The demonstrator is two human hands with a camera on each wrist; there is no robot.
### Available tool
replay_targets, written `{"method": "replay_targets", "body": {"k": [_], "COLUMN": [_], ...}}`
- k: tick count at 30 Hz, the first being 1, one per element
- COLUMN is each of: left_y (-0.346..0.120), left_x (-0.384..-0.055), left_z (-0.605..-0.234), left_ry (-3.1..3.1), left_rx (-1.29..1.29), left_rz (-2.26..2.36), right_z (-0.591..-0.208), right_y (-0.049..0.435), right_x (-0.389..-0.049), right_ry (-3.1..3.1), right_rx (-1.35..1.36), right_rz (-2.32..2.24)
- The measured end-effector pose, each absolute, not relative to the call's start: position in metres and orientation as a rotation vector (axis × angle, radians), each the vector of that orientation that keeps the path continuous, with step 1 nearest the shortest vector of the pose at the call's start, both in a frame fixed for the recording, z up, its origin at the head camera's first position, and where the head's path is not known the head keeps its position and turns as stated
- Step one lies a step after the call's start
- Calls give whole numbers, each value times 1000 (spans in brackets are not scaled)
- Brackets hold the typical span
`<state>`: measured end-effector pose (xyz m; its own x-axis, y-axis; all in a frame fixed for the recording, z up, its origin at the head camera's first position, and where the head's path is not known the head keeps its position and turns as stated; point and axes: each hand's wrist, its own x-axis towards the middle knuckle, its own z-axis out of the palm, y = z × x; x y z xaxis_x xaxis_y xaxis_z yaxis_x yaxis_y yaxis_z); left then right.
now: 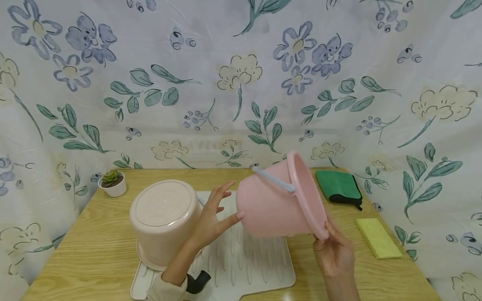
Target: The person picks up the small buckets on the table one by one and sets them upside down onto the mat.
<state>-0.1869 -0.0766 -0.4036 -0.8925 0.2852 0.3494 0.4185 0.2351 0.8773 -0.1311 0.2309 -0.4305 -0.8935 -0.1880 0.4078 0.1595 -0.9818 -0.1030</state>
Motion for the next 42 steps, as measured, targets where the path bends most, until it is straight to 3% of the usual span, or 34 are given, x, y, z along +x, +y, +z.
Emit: {"method": "replay_targets", "body": {"k": [20, 42], "left_y": [-64, -52], "left_x": [-199, -199], "left_z": [-438, -448], "left_ry": [-2028, -1675], "left_rx": [-960, -1085], "left_rz": [-2204, -2259], "right_z": [-438, -442], "right_y": [216, 190], "right_x": [-128, -128], "right_ry": [41, -116], "right_rx": [-657, -670], "right_rz": [-2789, -2702]}}
